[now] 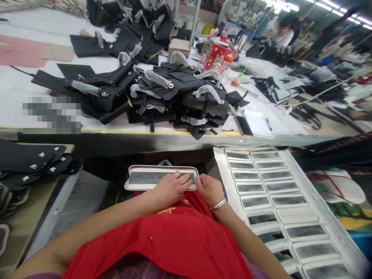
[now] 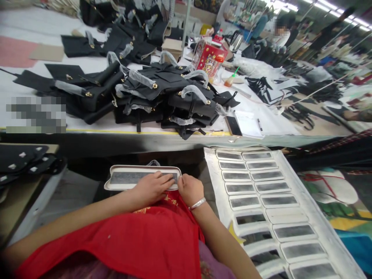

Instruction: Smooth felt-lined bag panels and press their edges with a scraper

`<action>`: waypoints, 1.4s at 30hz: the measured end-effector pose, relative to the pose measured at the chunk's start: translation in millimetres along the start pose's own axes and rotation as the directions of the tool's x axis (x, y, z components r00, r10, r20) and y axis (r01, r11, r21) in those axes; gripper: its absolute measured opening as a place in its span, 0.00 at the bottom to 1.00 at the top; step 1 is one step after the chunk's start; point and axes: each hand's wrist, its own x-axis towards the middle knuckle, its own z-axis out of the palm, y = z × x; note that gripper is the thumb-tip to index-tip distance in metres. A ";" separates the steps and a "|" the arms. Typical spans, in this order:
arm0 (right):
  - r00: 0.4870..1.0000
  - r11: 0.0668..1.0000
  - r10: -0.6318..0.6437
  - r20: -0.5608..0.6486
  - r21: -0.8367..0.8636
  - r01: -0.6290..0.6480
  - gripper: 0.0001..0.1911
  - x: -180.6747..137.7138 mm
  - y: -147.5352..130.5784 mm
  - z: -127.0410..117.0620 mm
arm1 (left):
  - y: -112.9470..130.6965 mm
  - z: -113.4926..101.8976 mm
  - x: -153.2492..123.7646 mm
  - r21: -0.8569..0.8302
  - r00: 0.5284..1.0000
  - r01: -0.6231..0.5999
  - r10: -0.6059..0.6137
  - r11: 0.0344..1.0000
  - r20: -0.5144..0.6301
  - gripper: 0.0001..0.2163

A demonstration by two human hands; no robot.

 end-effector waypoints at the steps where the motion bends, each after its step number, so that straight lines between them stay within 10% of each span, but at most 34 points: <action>1: 1.000 1.000 0.003 -0.028 0.015 -0.002 0.17 -1.8 0.4 2.2 | -0.2 3.1 4.1 0.018 1.000 -0.010 0.010 1.000 0.008 0.15; 10: 1.000 0.912 0.015 0.016 0.410 -0.020 0.20 -1.9 7.4 4.4 | -8.3 3.9 2.6 -0.002 1.000 -0.016 0.016 1.000 0.016 0.12; 16: 0.882 0.152 -0.058 0.468 0.877 -0.456 0.21 10.8 29.7 10.8 | -9.3 1.3 4.7 -0.035 0.999 0.001 0.000 0.999 0.035 0.15; 20: 0.802 -0.044 -0.195 0.564 0.812 -0.582 0.24 18.5 31.7 20.5 | -12.2 0.8 3.8 -0.050 0.999 0.010 -0.008 0.999 0.051 0.16; 26: 0.778 0.190 -0.175 0.603 0.796 -0.574 0.25 30.8 33.6 19.5 | -14.9 2.2 6.7 -0.116 0.997 0.032 -0.024 0.993 0.071 0.19; 33: 0.548 0.459 -0.202 0.812 0.572 -0.680 0.28 49.0 38.5 -14.0 | -19.2 -30.1 -26.6 -0.509 0.984 0.110 -0.165 0.854 -0.064 0.31; 35: 0.466 0.513 -0.238 0.852 0.517 -0.685 0.27 57.8 39.3 -16.3 | -38.9 -37.9 -59.5 -0.648 0.857 0.278 -0.488 0.709 -0.167 0.22; 38: 0.372 0.562 -0.276 0.886 0.463 -0.686 0.27 68.4 38.3 -15.9 | -74.7 -36.7 -113.6 -0.812 0.453 0.495 -0.889 0.310 -0.063 0.13; 40: 0.349 0.589 -0.259 0.900 0.434 -0.681 0.28 72.1 37.2 -15.4 | -94.2 -27.4 -138.2 -0.862 0.405 0.505 -0.894 0.042 0.193 0.16; 42: 0.342 0.593 -0.237 0.909 0.414 -0.690 0.28 73.4 36.8 -14.6 | -105.9 -17.1 -148.6 -0.860 0.476 0.488 -0.781 -0.147 0.404 0.18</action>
